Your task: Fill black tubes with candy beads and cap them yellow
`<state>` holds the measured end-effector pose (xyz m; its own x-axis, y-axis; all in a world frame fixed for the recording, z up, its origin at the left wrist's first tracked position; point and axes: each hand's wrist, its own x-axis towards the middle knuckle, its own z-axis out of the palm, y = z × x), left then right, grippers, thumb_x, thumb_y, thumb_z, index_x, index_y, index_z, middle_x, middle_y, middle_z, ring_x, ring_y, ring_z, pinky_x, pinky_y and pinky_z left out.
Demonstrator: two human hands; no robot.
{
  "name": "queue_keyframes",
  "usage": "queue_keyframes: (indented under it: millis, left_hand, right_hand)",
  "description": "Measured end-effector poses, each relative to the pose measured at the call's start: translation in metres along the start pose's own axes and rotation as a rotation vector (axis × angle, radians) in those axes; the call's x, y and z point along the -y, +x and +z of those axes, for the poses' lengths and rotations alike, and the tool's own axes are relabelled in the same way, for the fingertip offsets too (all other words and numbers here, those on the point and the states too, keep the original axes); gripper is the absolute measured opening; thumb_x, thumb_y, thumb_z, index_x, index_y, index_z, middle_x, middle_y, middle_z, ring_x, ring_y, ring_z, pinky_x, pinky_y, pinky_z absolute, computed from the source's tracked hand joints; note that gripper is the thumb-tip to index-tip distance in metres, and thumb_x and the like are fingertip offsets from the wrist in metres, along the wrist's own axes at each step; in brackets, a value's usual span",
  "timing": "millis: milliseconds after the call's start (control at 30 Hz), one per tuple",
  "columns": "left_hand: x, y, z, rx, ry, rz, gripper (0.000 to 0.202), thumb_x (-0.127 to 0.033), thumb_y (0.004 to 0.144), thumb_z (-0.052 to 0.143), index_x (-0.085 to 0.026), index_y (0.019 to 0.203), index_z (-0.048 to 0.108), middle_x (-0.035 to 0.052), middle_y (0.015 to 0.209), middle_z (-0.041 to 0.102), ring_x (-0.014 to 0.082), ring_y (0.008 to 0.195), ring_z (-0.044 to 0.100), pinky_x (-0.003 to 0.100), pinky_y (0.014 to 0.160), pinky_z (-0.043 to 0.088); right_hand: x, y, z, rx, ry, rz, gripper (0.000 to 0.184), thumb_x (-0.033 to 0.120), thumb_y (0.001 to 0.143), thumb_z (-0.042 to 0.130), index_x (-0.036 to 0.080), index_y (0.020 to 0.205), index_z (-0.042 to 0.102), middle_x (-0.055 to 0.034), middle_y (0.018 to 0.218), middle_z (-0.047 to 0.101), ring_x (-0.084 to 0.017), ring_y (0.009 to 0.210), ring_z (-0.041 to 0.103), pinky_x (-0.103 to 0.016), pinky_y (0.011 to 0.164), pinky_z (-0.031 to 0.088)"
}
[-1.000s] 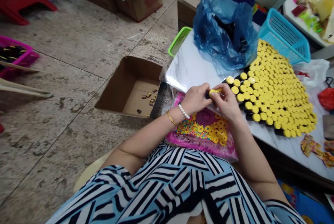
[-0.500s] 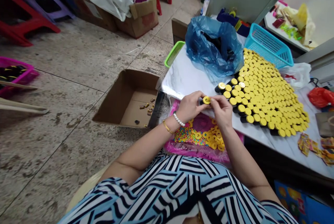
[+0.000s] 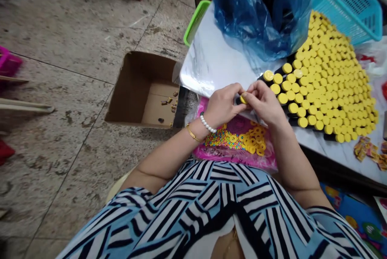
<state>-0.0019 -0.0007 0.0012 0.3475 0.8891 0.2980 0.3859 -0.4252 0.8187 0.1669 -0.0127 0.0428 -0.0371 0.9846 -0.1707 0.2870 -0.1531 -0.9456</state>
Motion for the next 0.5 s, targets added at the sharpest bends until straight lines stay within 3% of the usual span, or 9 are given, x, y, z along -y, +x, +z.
queue_keyframes:
  millis: [100,200,267,367,500]
  left_hand:
    - [0.000,-0.002,0.004,-0.004,0.043,-0.010,0.019,-0.026,0.087,0.077,-0.019,0.096,0.061,0.0005,0.087,0.066,0.0134,0.077,0.059,0.026,0.067,0.042]
    - [0.004,-0.007,0.002,0.021,0.042,0.019,0.015,-0.024,0.089,0.073,-0.019,0.100,0.064,0.0021,0.094,0.064,0.0126,0.075,0.057,0.025,0.069,0.045]
    - [0.009,-0.007,-0.004,-0.007,0.039,0.013,0.021,-0.026,0.086,0.076,-0.018,0.104,0.068,0.0034,0.100,0.062,0.0124,0.075,0.057,0.026,0.072,0.047]
    - [0.017,0.005,-0.016,-0.055,0.090,-0.058,0.029,-0.029,0.080,0.082,-0.019,0.105,0.072,0.0033,0.094,0.062,0.0161,0.081,0.058,0.029,0.080,0.048]
    - [0.025,0.048,-0.021,-0.005,0.119,-0.107,0.027,-0.031,0.077,0.080,-0.018,0.100,0.074,0.0017,0.081,0.066,0.0182,0.079,0.058,0.029,0.076,0.045]
  right_hand:
    - [-0.009,-0.003,0.005,-0.031,-0.077,-0.068,0.025,0.043,0.090,0.073,0.025,0.091,0.056,0.0047,0.068,0.050,-0.011,0.061,0.046,-0.025,0.057,0.038]
    - [-0.021,-0.022,0.011,-0.121,-0.047,-0.152,0.027,0.047,0.092,0.068,0.027,0.108,0.060,0.0044,0.073,0.053,-0.014,0.067,0.052,-0.028,0.065,0.046]
    - [-0.029,-0.045,0.013,-0.172,0.027,-0.185,0.033,0.047,0.093,0.067,0.028,0.119,0.060,0.0036,0.080,0.057,-0.015,0.071,0.057,-0.030,0.071,0.050]
    - [-0.044,-0.092,0.009,-0.189,-0.003,-0.179,0.026,0.044,0.096,0.064,0.029,0.117,0.064,0.0004,0.085,0.063,-0.018,0.074,0.062,-0.033,0.071,0.052]
    - [-0.070,-0.152,-0.010,-0.249,-0.189,-0.174,0.016,0.042,0.095,0.066,0.029,0.102,0.073,-0.0060,0.098,0.073,-0.026,0.088,0.069,-0.040,0.079,0.057]
